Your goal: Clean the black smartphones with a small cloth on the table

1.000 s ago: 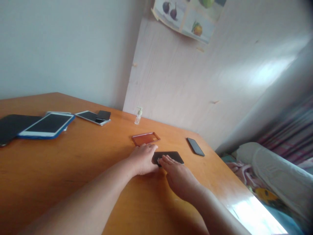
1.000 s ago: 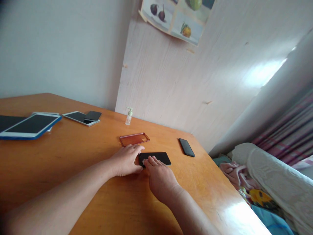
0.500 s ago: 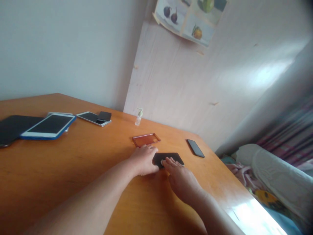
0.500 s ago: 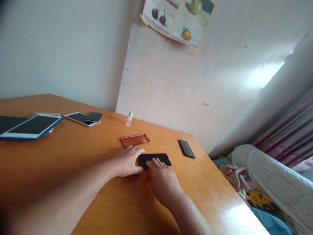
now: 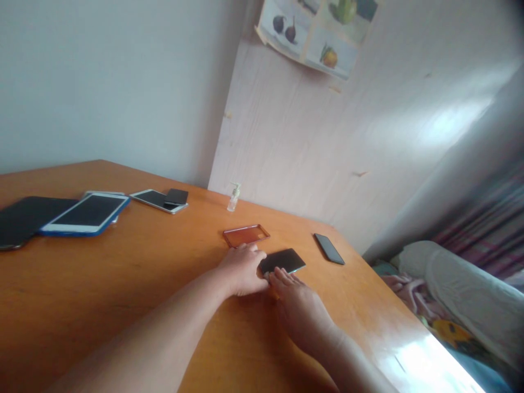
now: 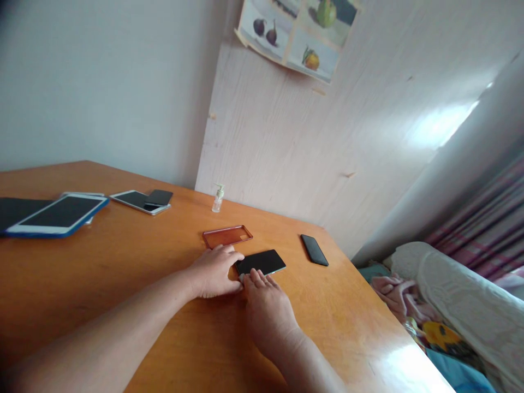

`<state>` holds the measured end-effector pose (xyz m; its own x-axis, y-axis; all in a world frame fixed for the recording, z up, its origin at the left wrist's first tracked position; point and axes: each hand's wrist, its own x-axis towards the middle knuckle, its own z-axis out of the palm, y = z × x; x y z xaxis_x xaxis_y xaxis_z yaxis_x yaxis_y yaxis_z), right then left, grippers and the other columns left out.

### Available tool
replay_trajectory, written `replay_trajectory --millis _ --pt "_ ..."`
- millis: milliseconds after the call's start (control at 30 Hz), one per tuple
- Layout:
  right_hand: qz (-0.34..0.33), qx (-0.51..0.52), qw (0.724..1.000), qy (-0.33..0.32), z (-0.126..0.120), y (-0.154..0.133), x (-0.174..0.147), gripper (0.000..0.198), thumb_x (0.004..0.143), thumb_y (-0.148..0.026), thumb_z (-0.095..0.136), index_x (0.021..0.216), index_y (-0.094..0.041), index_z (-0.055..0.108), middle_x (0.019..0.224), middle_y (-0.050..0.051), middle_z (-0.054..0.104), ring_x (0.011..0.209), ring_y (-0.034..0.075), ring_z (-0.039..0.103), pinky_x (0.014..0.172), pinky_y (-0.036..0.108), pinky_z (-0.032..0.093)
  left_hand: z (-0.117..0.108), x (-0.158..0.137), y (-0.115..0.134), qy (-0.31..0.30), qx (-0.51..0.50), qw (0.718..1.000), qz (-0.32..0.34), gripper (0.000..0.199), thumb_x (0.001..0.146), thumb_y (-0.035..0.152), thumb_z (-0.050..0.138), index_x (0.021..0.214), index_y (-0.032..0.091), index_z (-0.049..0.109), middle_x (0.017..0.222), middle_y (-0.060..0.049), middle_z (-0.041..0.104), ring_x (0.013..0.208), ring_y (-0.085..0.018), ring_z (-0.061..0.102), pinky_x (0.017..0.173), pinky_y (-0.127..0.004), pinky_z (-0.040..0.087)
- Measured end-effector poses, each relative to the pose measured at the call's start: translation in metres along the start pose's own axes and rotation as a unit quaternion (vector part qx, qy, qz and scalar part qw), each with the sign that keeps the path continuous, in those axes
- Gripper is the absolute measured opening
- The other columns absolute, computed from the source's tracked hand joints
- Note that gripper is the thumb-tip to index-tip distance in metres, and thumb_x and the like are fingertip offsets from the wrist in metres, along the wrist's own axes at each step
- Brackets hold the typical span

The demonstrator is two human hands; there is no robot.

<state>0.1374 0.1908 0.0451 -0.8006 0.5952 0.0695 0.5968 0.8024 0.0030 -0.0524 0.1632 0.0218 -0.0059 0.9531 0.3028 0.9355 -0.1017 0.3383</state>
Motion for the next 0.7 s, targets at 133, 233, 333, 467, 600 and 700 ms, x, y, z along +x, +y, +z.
replay_trajectory --millis 133,233,333,467,600,700 --pt "0.011 -0.004 1.0 -0.001 0.0 0.005 0.001 0.055 0.081 -0.009 0.041 0.134 -0.014 0.054 0.142 0.013 0.05 0.132 0.025 0.045 0.111 0.041 0.034 -0.002 -0.001 0.003 -0.002 0.0 1.0 -0.013 0.055 0.069 0.061 0.061 0.109 0.023 0.063 0.112 -0.011 0.062 0.105 -0.033 0.057 0.087 -0.045 0.047" --pt "0.025 -0.006 1.0 0.012 0.002 0.008 0.001 0.055 0.081 -0.008 0.041 0.135 -0.013 0.054 0.141 0.014 0.05 0.133 0.025 0.044 0.111 0.04 0.034 0.0 -0.001 0.003 0.0 0.001 1.0 -0.014 0.054 0.069 0.061 0.062 0.109 0.023 0.063 0.112 -0.011 0.062 0.105 -0.033 0.057 0.086 -0.046 0.047" --pt "-0.008 0.008 1.0 0.017 0.002 0.008 0.001 0.051 0.083 -0.011 0.042 0.133 -0.014 0.055 0.142 0.014 0.05 0.132 0.025 0.045 0.11 0.039 0.035 0.002 -0.001 0.003 0.015 0.002 1.0 -0.015 0.056 0.07 0.064 0.06 0.109 0.023 0.063 0.111 -0.011 0.062 0.105 -0.033 0.057 0.086 -0.046 0.047" --pt "-0.011 0.024 0.999 0.033 -0.001 0.019 0.007 0.039 0.09 -0.018 0.042 0.122 -0.018 0.064 0.129 0.012 0.062 0.122 0.025 0.055 0.103 0.039 0.04 0.004 0.0 0.003 0.019 0.008 1.0 -0.018 0.061 0.068 0.07 0.061 0.108 0.024 0.063 0.11 -0.01 0.062 0.104 -0.033 0.056 0.083 -0.045 0.047" --pt "0.004 0.07 0.996 0.056 -0.002 0.041 0.022 0.027 0.091 -0.022 0.046 0.092 -0.02 0.073 0.098 0.008 0.071 0.097 0.021 0.064 0.085 0.03 0.047 0.005 0.0 0.004 0.02 0.009 0.999 -0.026 0.061 0.066 0.07 0.063 0.106 0.025 0.063 0.11 -0.01 0.061 0.104 -0.033 0.056 0.082 -0.045 0.046" --pt "0.008 0.112 0.991 0.073 -0.003 0.053 0.036 0.02 0.085 -0.022 0.053 0.075 -0.019 0.07 0.081 0.005 0.067 0.081 0.017 0.061 0.074 0.027 0.045 0.004 0.0 0.004 0.025 0.01 0.999 -0.026 0.055 0.066 0.068 0.063 0.1 0.025 0.064 0.108 -0.01 0.061 0.102 -0.033 0.057 0.08 -0.044 0.046"
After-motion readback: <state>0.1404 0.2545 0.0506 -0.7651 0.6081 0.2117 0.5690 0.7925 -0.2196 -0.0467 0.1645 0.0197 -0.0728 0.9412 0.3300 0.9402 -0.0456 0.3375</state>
